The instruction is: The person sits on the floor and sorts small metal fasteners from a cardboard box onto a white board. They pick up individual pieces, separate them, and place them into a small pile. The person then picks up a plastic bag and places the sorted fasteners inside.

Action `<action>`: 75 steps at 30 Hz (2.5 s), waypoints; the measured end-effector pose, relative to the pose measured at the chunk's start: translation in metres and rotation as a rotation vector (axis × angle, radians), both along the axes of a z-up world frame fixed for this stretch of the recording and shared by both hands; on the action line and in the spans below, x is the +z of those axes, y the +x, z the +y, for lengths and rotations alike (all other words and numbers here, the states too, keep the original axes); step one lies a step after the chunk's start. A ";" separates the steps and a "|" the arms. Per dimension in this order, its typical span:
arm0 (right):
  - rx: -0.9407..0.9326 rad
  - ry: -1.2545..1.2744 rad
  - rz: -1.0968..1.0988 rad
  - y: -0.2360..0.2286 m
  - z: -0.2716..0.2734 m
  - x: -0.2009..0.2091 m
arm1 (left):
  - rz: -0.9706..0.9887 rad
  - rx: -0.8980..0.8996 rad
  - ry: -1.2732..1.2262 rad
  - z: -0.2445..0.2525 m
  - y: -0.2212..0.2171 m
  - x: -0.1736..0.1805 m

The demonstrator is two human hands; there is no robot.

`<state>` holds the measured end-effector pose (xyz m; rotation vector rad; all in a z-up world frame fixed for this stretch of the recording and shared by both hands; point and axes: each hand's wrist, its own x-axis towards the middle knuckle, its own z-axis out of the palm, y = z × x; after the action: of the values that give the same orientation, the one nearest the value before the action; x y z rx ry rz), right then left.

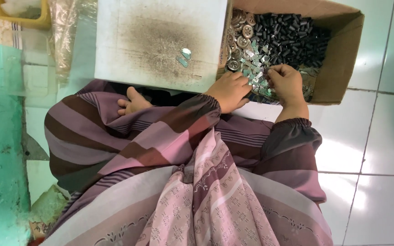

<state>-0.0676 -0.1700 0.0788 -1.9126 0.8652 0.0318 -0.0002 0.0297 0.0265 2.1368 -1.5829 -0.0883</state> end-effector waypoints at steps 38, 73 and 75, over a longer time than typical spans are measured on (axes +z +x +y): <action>0.485 -0.668 0.460 0.017 -0.041 -0.105 | -0.232 -0.032 -0.119 0.013 -0.012 -0.085; 0.562 -0.835 -0.553 0.079 0.163 -0.038 | 0.028 0.572 0.022 0.166 0.035 0.067; 0.554 -0.844 -0.505 0.079 0.165 -0.034 | 0.118 0.642 0.002 0.164 0.029 0.085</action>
<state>0.0113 -0.0047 0.0450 -2.7134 -0.0541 -0.5361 0.0289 0.1941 0.1112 2.4796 -0.7754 -0.0032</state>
